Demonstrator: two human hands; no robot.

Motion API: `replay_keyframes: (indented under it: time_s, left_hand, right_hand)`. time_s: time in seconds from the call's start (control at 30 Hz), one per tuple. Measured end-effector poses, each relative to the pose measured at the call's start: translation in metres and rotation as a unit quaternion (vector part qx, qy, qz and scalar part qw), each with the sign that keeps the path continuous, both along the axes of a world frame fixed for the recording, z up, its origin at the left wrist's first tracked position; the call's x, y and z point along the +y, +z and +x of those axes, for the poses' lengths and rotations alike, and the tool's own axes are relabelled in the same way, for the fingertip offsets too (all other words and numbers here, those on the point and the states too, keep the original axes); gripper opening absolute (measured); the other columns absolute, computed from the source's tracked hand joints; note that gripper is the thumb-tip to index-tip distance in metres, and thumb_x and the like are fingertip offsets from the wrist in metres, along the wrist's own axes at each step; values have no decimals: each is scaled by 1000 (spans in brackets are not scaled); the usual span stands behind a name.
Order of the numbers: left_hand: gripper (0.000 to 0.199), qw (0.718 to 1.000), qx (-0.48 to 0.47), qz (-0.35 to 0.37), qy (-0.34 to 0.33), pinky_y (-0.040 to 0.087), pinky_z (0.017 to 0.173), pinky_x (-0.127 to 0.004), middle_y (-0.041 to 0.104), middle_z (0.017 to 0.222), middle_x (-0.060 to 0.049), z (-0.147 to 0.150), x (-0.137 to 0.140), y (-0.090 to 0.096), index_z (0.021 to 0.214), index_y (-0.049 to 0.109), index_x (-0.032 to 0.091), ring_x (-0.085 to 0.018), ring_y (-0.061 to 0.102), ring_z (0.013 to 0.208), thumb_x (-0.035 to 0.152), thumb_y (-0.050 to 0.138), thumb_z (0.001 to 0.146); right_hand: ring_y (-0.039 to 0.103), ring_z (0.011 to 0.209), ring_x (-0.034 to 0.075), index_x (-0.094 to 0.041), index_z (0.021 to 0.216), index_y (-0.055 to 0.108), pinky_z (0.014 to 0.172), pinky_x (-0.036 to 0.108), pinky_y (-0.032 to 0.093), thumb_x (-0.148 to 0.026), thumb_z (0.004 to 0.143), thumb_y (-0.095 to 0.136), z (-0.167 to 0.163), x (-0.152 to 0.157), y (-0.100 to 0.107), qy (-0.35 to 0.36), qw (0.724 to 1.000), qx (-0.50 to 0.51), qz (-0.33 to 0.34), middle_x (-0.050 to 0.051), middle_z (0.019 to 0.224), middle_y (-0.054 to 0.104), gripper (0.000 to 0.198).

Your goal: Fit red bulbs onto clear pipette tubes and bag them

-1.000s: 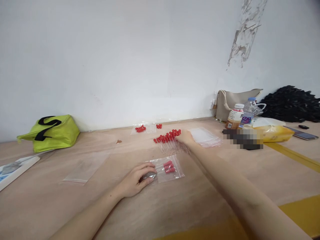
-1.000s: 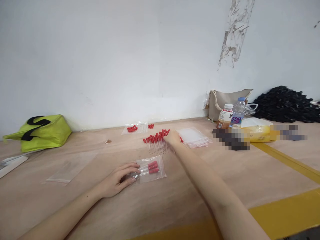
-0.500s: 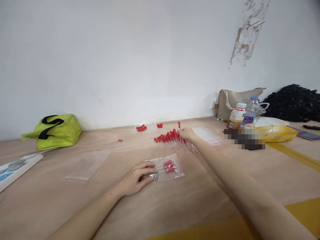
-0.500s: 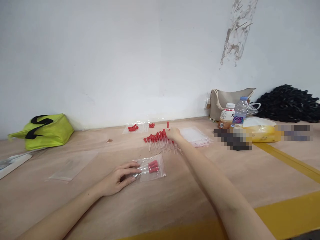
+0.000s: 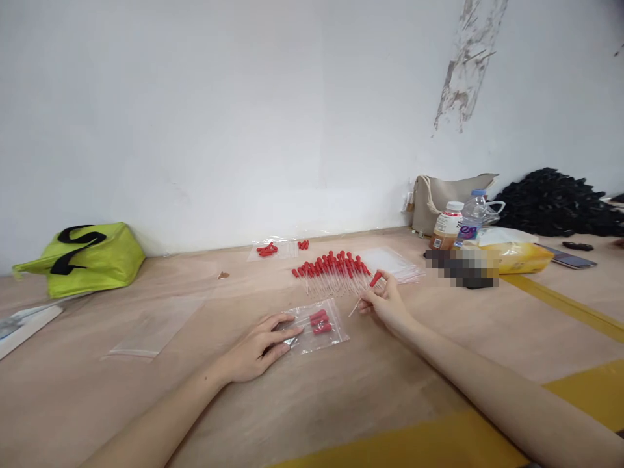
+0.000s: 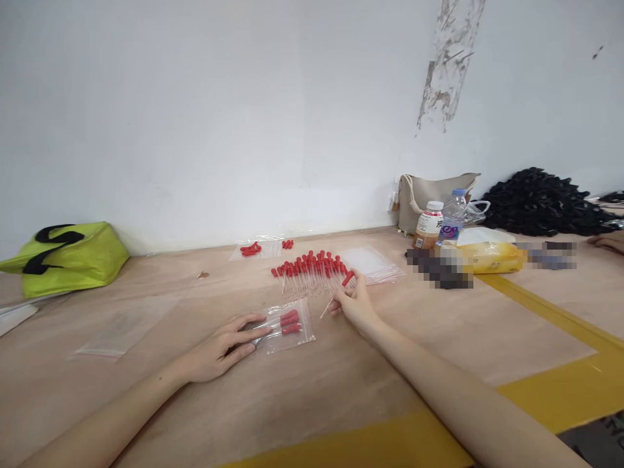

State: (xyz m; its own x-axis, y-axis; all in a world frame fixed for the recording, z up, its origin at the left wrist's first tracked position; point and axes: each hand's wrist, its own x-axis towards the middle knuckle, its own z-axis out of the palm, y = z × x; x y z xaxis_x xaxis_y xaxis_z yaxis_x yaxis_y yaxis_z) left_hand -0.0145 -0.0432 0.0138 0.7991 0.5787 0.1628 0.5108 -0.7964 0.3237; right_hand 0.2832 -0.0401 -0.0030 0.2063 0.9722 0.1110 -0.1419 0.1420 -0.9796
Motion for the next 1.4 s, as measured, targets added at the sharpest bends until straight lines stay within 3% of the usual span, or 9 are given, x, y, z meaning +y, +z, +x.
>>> replay_keyframes:
  time_s: [0.13, 0.37, 0.73, 0.83, 0.93, 1.03, 1.13, 1.27, 1.4]
  left_hand:
    - [37, 1000, 2, 4, 3, 30, 99, -40, 37, 131, -2, 1, -1, 1, 126, 39, 35, -21, 33, 120, 30, 36, 90]
    - [37, 1000, 8, 5, 7, 29, 99, -39, 37, 131, -2, 1, -1, 0, 126, 39, 35, -21, 33, 121, 30, 37, 89]
    - [38, 1000, -6, 14, 17, 31, 99, -37, 38, 131, -3, 0, -2, 0, 127, 38, 31, -20, 35, 120, 30, 38, 89]
    - [39, 1000, -11, 21, 13, 32, 99, -37, 38, 131, -3, 0, -2, -1, 128, 37, 29, -20, 35, 119, 30, 38, 89]
    - [39, 1000, -12, 22, 12, 31, 99, -37, 39, 130, -3, 1, -2, -1, 128, 38, 29, -20, 36, 119, 31, 38, 89]
    - [39, 1000, -13, 22, 13, 32, 99, -37, 39, 130, -4, 1, -2, 0, 127, 39, 28, -20, 36, 119, 31, 38, 89]
    - [41, 999, -14, 19, 22, 32, 99, -37, 41, 130, -4, 2, -3, 1, 129, 36, 27, -20, 37, 118, 32, 39, 88]
    - [42, 999, -18, 20, 29, 31, 99, -38, 42, 129, -4, 2, -3, 1, 130, 34, 26, -20, 37, 118, 33, 39, 88]
    - [41, 999, -20, 17, 24, 31, 99, -37, 41, 130, -5, 1, -3, 1, 129, 35, 25, -19, 37, 119, 31, 39, 89]
  right_hand:
    - [56, 47, 11, -24, 106, 21, 49, 25, 51, -26, 60, 61, -10, 5, -7, -29, 998, 47, 6, -10, 56, 53, 61]
    - [57, 47, 11, -25, 95, 24, 49, 27, 53, -31, 59, 65, -24, 5, -10, 12, 998, 51, 20, -11, 57, 51, 55]
    - [63, 58, 14, -23, 81, 30, 63, 32, 52, -24, 65, 63, -26, -11, -2, 58, 985, 148, -62, -6, 60, 56, 36]
    - [60, 57, 12, -21, 79, 38, 61, 29, 51, -28, 60, 67, -26, -16, -3, 60, 993, 88, -51, -5, 62, 57, 36]
    - [56, 56, 11, -18, 72, 49, 56, 25, 47, -30, 56, 70, -23, -15, -6, 45, 997, -63, -17, -2, 63, 57, 29]
    - [54, 58, 12, -16, 70, 60, 56, 25, 44, -30, 58, 68, -19, -11, -8, 48, 968, -244, 31, 0, 63, 60, 21]
    - [55, 61, 14, -19, 76, 66, 60, 26, 43, -29, 66, 62, -20, -11, -8, 80, 931, -351, 67, 0, 68, 64, 15]
    - [59, 77, 16, -21, 90, 64, 71, 28, 43, -24, 77, 48, -27, -15, -7, 156, 915, -350, 130, 2, 84, 66, 20]
    - [59, 76, 14, -17, 98, 54, 69, 26, 44, -24, 80, 43, -26, -15, -9, 180, 924, -313, 122, 4, 85, 65, 22]
